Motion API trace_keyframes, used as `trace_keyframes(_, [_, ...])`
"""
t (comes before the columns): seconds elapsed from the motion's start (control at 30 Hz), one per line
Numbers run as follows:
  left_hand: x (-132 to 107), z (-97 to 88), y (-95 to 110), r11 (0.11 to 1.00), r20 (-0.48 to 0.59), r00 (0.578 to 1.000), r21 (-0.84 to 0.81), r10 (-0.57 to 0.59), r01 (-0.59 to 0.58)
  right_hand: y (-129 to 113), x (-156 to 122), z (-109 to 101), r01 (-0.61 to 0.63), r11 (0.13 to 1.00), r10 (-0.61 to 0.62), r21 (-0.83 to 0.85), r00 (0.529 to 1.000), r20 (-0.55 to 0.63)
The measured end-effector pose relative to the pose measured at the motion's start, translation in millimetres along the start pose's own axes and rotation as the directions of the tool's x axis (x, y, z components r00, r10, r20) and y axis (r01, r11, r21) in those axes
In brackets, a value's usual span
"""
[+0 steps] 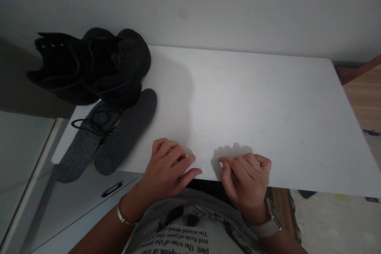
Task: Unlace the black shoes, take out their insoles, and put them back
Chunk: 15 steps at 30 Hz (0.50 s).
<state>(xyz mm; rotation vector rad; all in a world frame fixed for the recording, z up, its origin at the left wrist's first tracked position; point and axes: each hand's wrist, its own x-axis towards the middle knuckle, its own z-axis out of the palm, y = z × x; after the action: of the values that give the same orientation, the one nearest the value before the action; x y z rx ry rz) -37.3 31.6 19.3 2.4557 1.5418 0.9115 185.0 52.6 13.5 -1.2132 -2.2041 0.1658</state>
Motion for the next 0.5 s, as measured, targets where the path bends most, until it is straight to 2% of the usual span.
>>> trace_keyframes(0.13, [0, -8.5, 0, 1.0, -0.018, 1.0, -0.013, 0.011, -0.011, 0, -1, -1, 0.006, 1.0, -0.005, 0.012, 1.0, -0.018])
trace_keyframes(0.2, [5, -24.1, -3, 0.997, -0.054, 0.998, 0.062, 0.041, -0.037, 0, -2, -1, 0.011, 1.0, -0.011, 0.013, 1.0, -0.021])
trace_keyframes(0.27, [16, -47.2, -12, 0.976, -0.111, 0.99, 0.211, 0.082, -0.058, 0, -3, -1, 0.013, 1.0, -0.013, 0.016, 1.0, -0.022])
trace_keyframes(0.33, [32, -73.1, -30, 0.926, -0.182, 0.978, 0.376, 0.105, -0.029, 1, -3, -1, 0.012, 1.0, -0.012, 0.019, 0.999, -0.033])
trace_keyframes(0.4, [48, -95.8, -58, 0.847, -0.257, 0.966, 0.519, 0.029, 0.113, 1, -4, 0, 0.008, 1.0, -0.007, 0.024, 0.999, -0.045])
trace_keyframes(0.5, [62, -114.8, -116, 0.766, -0.207, 0.971, 0.604, -0.119, 0.223, 1, -4, -1, 0.004, 0.999, -0.002, 0.035, 0.998, -0.058])
